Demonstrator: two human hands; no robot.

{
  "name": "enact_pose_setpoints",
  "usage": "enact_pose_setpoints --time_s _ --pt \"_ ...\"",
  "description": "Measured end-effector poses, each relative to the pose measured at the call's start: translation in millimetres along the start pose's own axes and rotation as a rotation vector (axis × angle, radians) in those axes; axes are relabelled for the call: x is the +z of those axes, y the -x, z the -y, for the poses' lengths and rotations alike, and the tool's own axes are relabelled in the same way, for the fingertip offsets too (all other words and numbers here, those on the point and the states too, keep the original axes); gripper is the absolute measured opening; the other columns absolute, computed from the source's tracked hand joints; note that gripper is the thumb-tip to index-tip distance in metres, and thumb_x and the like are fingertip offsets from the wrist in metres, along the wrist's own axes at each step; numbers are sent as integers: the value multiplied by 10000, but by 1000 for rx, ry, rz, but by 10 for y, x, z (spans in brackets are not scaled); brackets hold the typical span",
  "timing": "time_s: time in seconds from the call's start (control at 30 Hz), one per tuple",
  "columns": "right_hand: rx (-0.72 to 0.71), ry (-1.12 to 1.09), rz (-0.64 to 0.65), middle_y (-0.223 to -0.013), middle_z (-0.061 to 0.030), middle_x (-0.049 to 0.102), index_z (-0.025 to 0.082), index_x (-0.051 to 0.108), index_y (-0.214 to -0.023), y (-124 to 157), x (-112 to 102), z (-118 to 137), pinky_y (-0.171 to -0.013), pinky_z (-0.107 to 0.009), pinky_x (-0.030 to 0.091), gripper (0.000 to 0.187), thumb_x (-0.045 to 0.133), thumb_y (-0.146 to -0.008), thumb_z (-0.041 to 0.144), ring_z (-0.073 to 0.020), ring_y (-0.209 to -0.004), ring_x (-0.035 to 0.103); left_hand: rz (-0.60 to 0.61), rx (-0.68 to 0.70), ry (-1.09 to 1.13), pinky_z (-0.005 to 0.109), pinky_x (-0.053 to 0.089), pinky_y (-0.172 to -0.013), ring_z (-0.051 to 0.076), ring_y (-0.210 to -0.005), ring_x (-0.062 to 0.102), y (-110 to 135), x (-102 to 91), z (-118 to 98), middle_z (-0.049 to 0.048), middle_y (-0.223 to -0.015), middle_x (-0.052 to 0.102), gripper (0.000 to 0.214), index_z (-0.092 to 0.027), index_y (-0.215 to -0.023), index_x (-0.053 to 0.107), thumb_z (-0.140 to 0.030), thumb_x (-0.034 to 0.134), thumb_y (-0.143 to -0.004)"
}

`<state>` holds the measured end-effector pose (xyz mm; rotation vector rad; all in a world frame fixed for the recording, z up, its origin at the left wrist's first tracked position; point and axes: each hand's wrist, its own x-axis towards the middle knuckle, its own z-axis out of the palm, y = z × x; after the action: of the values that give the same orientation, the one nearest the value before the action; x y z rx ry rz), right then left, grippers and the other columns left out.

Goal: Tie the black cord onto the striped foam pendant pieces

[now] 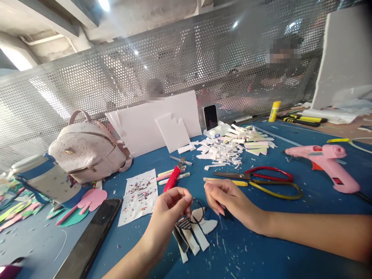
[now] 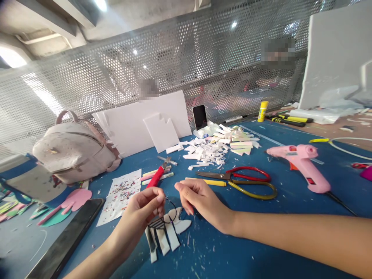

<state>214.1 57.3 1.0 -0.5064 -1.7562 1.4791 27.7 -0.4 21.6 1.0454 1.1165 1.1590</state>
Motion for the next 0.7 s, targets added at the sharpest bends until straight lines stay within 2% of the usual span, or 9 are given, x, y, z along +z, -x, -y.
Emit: enact_pose_setpoints --time_s 0.27,0.37,0.47,0.5,0.57,0.6,0.63,0.67,0.7 --pt "-14 -134 121 -549 66 443 201 431 -695 -80 -59 187 -530 -230 377 428 468 -1023 473 -81 -480 427 14 34 4 215 376 -595 94 -590 493 -14 -37 62 -12 -660 556 249 -146 -815 657 -365 776 -805" --pt "102 -96 326 -537 75 477 190 513 -744 -103 -98 427 -496 -200 351 339 621 -942 442 -66 -459 427 17 31 -7 220 346 -573 108 -586 499 -14 -31 67 1 -625 577 259 -149 -821 655 -381 770 -808" --pt "280 92 614 -580 52 550 179 578 -660 -53 -128 716 -472 -186 356 316 738 -839 384 -62 -464 482 2 35 -10 220 325 -562 113 -586 490 2 -8 51 4 -617 576 260 -147 -819 655 -376 776 -802" --pt "298 163 681 -553 61 529 184 584 -628 -12 -135 793 -467 -185 364 322 773 -799 381 -61 -449 475 -6 37 -14 217 316 -557 110 -583 484 8 -1 44 2 -614 571 258 -145 -817 656 -373 777 -802" --pt "296 286 838 -542 52 562 209 626 -618 113 -143 882 -473 -193 421 320 700 -862 403 -78 -446 528 -12 36 -20 213 301 -547 106 -577 478 14 6 33 -1 -610 566 262 -145 -808 654 -376 777 -801" --pt "212 412 878 -555 39 615 236 663 -622 191 -144 890 -471 -202 436 310 674 -884 402 -96 -476 587 -10 33 -19 213 302 -547 106 -577 480 14 5 30 -1 -611 567 267 -146 -805 651 -380 779 -798" --pt "41 564 780 -503 37 609 271 678 -588 273 -144 878 -420 -216 409 297 707 -848 413 -111 -454 590 -6 29 -15 212 310 -551 107 -578 485 12 3 29 0 -612 569 273 -148 -799 646 -385 782 -794" --pt "-137 733 562 -420 27 562 295 658 -524 353 -144 854 -365 -245 367 321 747 -794 445 -138 -420 575 -2 23 -11 212 321 -559 108 -581 491 9 -1 30 0 -613 570 277 -150 -794 642 -388 786 -791" --pt "-178 800 474 -383 4 546 308 650 -493 423 -144 828 -339 -275 336 324 774 -762 439 -173 -427 584 0 19 -7 211 331 -565 108 -583 495 4 -5 33 -2 -613 570 280 -152 -791 638 -389 788 -790"
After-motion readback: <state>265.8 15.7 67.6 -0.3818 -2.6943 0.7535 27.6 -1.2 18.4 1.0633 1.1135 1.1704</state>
